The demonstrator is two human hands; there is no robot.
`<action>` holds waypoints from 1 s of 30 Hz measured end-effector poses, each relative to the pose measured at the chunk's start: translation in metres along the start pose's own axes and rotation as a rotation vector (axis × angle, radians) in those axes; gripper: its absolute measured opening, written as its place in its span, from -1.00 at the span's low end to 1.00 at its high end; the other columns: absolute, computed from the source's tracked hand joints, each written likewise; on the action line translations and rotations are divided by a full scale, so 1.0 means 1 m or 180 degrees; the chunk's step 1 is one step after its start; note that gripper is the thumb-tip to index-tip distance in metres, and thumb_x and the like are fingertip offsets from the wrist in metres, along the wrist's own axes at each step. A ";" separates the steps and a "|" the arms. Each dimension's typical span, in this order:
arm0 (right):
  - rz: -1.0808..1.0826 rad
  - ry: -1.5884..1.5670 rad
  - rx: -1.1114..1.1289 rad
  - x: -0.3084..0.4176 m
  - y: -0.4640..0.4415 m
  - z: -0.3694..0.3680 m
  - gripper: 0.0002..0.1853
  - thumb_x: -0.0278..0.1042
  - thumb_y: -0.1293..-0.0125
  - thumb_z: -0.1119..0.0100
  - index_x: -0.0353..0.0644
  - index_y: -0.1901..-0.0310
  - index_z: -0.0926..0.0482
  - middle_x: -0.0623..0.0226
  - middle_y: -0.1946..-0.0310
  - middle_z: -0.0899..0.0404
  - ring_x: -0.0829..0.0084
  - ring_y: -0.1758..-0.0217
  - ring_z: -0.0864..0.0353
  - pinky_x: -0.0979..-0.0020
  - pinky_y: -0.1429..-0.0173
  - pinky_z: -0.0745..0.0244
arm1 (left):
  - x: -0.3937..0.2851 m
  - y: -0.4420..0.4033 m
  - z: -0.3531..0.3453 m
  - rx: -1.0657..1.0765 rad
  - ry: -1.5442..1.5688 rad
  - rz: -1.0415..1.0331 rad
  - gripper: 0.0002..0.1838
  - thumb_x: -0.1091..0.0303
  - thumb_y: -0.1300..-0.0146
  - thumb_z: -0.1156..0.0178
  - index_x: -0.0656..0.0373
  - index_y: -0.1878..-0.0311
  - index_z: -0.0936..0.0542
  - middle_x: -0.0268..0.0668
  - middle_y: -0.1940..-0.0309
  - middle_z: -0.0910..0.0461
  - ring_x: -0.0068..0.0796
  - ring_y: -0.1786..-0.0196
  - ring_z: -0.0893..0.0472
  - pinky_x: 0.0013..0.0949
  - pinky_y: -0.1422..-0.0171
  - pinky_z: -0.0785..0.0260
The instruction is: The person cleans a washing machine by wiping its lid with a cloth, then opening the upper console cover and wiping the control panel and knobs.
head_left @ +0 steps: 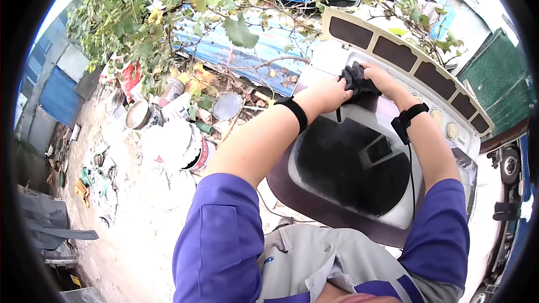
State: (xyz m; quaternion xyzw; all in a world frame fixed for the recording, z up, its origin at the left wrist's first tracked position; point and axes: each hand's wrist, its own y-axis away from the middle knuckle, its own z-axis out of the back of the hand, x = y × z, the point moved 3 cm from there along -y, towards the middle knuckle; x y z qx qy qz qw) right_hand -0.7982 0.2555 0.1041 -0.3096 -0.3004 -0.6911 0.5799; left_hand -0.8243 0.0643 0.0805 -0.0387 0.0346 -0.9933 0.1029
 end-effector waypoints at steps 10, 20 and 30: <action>-0.0262 0.2011 -0.1986 -0.008 -0.027 -0.010 -0.60 -0.12 -0.18 -0.33 -0.32 0.15 -0.57 -0.09 0.19 -0.65 -0.03 0.01 -0.62 0.13 -0.09 -0.51 | 0.010 -0.010 -0.004 -0.0316 0.0175 0.0157 -0.57 0.43 -0.27 -0.04 0.12 -0.23 -0.51 -0.04 -0.03 -0.50 -0.05 -0.15 -0.51 -0.15 -0.19 -0.46; -0.0628 0.2284 -0.1216 0.032 -0.038 -0.017 -0.61 -0.10 -0.14 -0.40 -0.25 0.15 -0.69 0.11 0.13 -0.69 0.11 -0.03 -0.65 0.22 -0.13 -0.54 | 0.010 0.018 0.012 0.0070 0.0048 -0.0342 -0.48 0.43 -0.18 -0.15 0.16 -0.27 -0.45 0.02 -0.05 -0.48 -0.07 -0.12 -0.53 -0.19 -0.12 -0.51; 0.0237 0.0908 -0.0902 0.000 -0.032 -0.001 -0.64 -0.24 -0.13 -0.26 -0.19 0.05 -0.70 -0.01 0.09 -0.68 0.08 -0.01 -0.66 0.29 -0.18 -0.50 | -0.001 -0.014 0.004 -0.0065 0.0279 -0.0675 -0.58 0.46 -0.22 -0.05 0.22 -0.18 -0.48 0.02 -0.14 -0.47 0.01 -0.24 -0.46 -0.16 -0.26 -0.43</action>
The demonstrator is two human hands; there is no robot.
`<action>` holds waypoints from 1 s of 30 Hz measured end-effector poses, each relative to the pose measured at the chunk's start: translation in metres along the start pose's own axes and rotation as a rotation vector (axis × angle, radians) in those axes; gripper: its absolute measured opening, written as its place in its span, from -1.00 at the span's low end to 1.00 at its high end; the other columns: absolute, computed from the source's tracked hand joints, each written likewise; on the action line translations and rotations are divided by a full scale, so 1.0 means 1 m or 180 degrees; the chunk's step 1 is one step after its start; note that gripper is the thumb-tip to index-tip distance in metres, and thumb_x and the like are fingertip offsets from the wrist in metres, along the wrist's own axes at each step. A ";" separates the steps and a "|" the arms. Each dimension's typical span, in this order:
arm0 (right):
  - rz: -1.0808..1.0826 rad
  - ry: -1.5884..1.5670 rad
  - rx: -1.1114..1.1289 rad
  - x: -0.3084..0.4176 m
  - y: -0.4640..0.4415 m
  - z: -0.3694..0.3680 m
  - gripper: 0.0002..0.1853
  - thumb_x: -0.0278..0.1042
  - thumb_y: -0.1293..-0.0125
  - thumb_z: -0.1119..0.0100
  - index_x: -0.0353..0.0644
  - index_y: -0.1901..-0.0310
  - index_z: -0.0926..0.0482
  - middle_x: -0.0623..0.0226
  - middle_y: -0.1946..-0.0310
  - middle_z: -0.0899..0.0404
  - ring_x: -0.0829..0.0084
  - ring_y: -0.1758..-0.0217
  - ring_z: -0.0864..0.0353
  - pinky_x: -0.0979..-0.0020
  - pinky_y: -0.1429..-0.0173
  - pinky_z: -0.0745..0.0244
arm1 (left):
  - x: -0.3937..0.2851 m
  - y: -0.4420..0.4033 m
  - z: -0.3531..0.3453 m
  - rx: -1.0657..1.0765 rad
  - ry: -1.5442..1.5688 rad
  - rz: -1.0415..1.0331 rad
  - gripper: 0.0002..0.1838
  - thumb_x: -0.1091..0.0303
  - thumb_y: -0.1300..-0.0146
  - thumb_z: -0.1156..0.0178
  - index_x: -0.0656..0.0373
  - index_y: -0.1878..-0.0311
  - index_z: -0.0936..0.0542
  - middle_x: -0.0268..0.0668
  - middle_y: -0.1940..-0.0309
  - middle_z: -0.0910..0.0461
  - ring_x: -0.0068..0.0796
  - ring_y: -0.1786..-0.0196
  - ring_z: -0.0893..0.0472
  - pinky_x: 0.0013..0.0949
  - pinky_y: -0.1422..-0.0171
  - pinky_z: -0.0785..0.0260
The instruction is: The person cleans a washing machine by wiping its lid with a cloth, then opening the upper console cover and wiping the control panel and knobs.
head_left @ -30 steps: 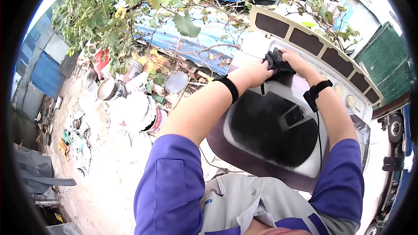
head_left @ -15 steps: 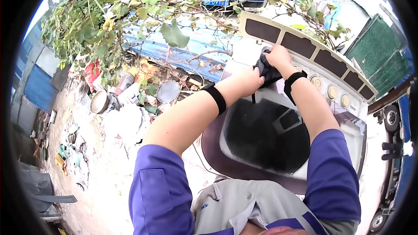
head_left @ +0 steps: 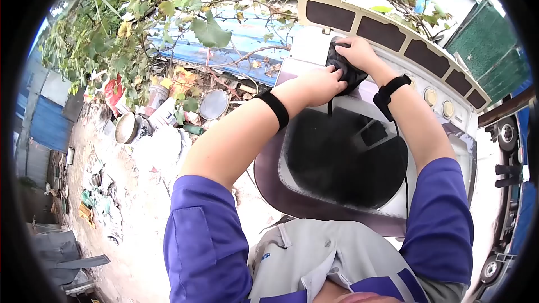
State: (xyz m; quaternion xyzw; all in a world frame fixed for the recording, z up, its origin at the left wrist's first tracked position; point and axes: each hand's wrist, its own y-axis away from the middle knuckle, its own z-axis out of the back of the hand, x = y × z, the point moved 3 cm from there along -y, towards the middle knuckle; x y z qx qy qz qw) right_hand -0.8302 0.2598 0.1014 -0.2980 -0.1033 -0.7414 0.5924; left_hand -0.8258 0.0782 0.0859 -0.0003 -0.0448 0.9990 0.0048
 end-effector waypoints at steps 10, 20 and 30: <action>0.0227 0.0859 -0.0225 0.028 0.003 -0.014 -0.72 -0.47 0.03 -0.21 -0.19 0.22 -0.72 0.00 0.24 -0.68 0.01 0.08 -0.65 0.19 -0.08 -0.54 | -0.027 0.000 -0.010 -0.0548 -0.0121 0.0004 -0.54 0.44 -0.19 -0.10 0.19 -0.20 -0.50 0.02 -0.22 -0.45 -0.03 -0.24 -0.47 -0.16 -0.24 -0.45; 0.1071 0.1025 0.0031 0.024 0.018 -0.018 -0.80 -0.58 -0.03 -0.14 -0.24 0.28 -0.67 0.03 0.20 -0.62 0.01 -0.03 -0.55 0.16 -0.15 -0.45 | -0.033 0.001 -0.014 -0.0920 -0.0157 0.0108 -0.68 0.39 -0.17 -0.11 0.22 0.00 -0.54 -0.03 -0.11 -0.48 -0.07 -0.14 -0.52 -0.19 -0.11 -0.50; 0.1236 0.0755 0.0831 0.009 0.004 -0.021 -0.71 -0.68 -0.03 -0.05 -0.17 0.26 -0.70 0.14 0.17 -0.60 0.07 0.01 -0.56 0.22 -0.08 -0.47 | -0.035 -0.006 -0.019 -0.0877 -0.0252 0.0244 -0.69 0.38 -0.17 -0.11 0.20 0.01 -0.55 -0.02 -0.09 -0.49 -0.03 -0.11 -0.53 -0.15 -0.15 -0.47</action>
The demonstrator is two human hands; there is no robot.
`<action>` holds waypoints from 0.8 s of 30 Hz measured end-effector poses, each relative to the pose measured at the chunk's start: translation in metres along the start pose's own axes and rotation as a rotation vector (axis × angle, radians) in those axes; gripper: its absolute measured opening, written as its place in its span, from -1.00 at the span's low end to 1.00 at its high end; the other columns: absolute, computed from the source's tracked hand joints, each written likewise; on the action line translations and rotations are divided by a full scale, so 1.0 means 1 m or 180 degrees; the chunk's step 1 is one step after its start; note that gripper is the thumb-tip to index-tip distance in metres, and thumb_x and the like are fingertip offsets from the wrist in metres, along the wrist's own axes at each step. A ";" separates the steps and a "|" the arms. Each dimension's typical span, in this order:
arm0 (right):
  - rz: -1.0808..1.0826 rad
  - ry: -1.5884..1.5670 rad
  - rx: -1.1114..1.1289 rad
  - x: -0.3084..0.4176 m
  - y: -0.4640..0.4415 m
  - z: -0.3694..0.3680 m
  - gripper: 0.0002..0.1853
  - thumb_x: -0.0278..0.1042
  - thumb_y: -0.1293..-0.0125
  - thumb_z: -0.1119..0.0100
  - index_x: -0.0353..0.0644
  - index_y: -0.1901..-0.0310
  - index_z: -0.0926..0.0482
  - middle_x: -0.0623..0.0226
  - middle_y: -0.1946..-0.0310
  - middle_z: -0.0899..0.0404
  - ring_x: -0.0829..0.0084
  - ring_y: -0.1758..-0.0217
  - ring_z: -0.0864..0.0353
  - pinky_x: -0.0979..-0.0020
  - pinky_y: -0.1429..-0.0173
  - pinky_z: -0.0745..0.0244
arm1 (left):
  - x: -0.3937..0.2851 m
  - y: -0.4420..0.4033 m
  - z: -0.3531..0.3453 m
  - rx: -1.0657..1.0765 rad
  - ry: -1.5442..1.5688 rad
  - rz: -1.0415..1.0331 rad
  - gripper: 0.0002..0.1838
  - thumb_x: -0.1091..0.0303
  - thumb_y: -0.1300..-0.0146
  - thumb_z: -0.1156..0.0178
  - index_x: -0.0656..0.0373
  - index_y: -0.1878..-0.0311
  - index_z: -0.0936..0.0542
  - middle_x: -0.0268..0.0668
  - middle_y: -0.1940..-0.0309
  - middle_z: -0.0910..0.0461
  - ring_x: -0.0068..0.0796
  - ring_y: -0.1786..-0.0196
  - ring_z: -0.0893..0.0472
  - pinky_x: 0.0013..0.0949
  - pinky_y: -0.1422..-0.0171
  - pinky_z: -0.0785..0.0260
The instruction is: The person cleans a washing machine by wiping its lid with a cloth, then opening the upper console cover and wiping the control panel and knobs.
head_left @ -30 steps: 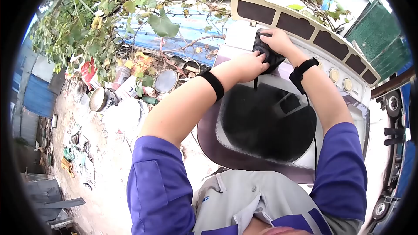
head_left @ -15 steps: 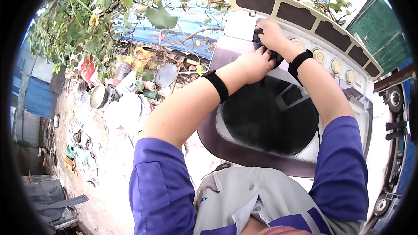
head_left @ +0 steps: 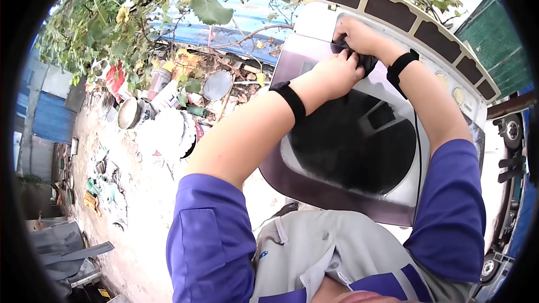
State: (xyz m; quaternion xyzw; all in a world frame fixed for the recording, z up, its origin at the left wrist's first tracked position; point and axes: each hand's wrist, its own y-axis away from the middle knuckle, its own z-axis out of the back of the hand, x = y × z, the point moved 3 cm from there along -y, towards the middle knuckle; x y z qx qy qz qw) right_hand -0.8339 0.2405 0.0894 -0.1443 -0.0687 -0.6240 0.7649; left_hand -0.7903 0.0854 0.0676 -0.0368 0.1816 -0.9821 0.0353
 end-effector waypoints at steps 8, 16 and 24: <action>0.0480 0.0705 0.0253 0.017 0.007 0.007 -0.78 -0.53 0.01 -0.23 -0.10 0.28 -0.72 0.15 0.16 -0.58 0.09 0.00 -0.55 0.22 -0.07 -0.50 | -0.006 0.005 0.009 0.0139 -0.0217 0.0052 -0.65 0.40 -0.17 -0.12 0.17 -0.06 -0.53 -0.03 -0.10 -0.49 -0.03 -0.14 -0.52 -0.15 -0.17 -0.47; -0.0141 0.1071 0.0064 0.013 0.004 0.018 -0.86 -0.45 -0.04 -0.17 -0.14 0.33 -0.66 0.15 0.24 -0.59 0.07 0.09 -0.58 0.17 -0.01 -0.48 | 0.003 0.010 0.022 0.0495 -0.0107 0.0023 -0.55 0.47 -0.15 -0.14 0.13 -0.16 -0.52 -0.02 -0.19 -0.47 -0.10 -0.26 -0.49 -0.19 -0.21 -0.47; -0.0374 -0.0106 0.0755 0.013 0.039 0.041 -0.52 -0.39 -0.10 -0.24 -0.08 -0.13 -0.51 0.10 -0.01 -0.62 0.06 -0.13 -0.54 0.18 -0.18 -0.43 | 0.045 -0.002 0.036 0.0521 -0.0652 0.0124 -0.64 0.41 -0.19 -0.10 -0.05 -0.06 -0.65 -0.34 0.04 -0.61 -0.34 -0.09 -0.56 -0.23 -0.06 -0.46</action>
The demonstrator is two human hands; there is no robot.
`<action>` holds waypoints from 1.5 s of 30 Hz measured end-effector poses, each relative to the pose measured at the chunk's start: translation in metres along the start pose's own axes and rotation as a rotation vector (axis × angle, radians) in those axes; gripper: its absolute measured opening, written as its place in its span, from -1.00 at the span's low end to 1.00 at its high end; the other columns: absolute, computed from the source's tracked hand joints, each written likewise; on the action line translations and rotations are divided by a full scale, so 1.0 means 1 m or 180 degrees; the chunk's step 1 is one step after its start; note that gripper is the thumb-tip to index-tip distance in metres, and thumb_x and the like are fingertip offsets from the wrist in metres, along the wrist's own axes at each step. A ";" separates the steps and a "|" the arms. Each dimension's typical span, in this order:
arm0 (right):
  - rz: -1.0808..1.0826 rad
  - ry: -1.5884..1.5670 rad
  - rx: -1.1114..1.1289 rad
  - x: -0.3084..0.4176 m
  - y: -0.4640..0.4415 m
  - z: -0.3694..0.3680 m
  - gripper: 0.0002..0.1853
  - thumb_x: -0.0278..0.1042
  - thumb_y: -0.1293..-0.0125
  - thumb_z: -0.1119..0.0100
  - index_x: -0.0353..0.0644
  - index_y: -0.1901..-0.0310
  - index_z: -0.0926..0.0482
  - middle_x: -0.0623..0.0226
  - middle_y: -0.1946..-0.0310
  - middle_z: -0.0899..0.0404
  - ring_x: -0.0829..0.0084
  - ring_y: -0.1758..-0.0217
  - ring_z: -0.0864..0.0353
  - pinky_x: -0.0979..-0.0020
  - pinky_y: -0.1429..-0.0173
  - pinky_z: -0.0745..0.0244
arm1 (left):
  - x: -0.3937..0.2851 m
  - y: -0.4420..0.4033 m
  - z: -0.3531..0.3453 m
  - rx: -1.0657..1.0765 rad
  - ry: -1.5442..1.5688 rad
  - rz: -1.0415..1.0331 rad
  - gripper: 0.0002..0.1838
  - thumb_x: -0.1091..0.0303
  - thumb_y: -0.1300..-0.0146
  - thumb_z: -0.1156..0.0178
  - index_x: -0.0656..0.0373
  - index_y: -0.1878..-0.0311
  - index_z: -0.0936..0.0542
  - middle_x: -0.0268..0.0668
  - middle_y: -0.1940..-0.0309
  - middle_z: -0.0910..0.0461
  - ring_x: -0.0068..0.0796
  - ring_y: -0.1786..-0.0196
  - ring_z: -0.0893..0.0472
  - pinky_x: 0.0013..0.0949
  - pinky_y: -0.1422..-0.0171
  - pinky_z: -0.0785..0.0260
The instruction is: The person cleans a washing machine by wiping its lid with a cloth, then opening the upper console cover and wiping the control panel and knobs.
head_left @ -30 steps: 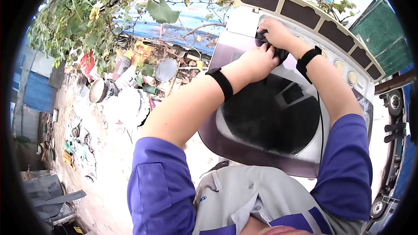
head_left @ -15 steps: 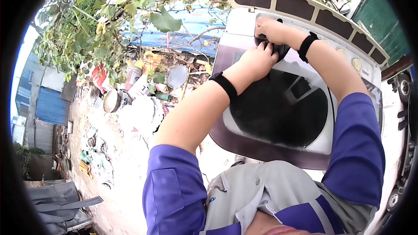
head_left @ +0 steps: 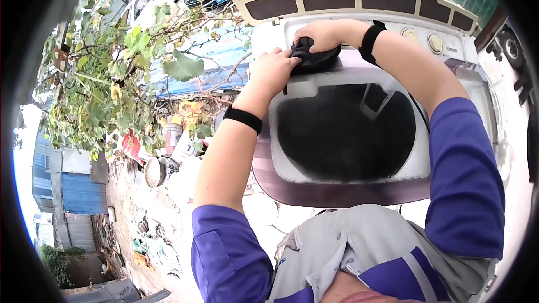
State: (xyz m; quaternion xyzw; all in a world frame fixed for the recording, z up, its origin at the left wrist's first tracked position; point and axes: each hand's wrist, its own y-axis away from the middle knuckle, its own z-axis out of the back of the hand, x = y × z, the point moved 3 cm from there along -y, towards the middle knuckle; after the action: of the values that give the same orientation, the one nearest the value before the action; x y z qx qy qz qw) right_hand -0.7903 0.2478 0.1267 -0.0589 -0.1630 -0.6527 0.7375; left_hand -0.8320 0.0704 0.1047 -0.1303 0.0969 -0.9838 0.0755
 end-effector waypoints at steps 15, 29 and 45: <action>-0.0634 0.2330 -0.0192 0.031 0.015 0.039 -0.75 -0.36 -0.05 -0.38 -0.18 0.19 -0.73 0.21 0.23 -0.72 0.23 0.16 -0.73 0.24 0.17 -0.63 | -0.053 -0.048 -0.010 0.0401 -0.0126 0.0426 -0.56 0.43 -0.25 0.00 -0.01 -0.21 -0.51 -0.21 0.05 -0.57 -0.19 -0.05 -0.56 -0.09 -0.10 -0.40; -0.0842 0.0584 -0.1694 -0.034 0.098 0.018 -0.67 -0.46 -0.11 -0.37 -0.30 0.09 -0.53 0.05 0.06 -0.50 0.02 -0.08 -0.52 0.18 -0.13 -0.50 | -0.019 -0.104 -0.029 0.0430 0.0870 0.0669 -0.75 0.50 -0.11 -0.08 0.20 0.16 -0.66 0.05 0.08 -0.55 0.07 0.00 -0.57 -0.10 -0.17 -0.43; -0.0898 0.0551 -0.2105 -0.056 0.120 -0.005 -0.73 -0.50 -0.17 -0.17 -0.27 0.08 -0.41 0.05 0.09 -0.45 -0.02 -0.01 -0.53 0.12 -0.08 -0.51 | -0.051 -0.122 -0.018 -0.0371 0.1149 0.0959 -0.63 0.28 -0.23 -0.24 0.34 -0.01 -0.55 0.04 0.09 -0.61 0.01 -0.06 -0.57 -0.10 -0.18 -0.40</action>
State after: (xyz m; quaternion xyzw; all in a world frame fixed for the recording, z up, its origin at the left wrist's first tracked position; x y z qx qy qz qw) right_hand -0.6766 0.3158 0.1190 -0.2155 0.1132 -0.7680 0.5924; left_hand -0.8037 0.2010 0.1012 0.0595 0.1838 -0.9615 0.1952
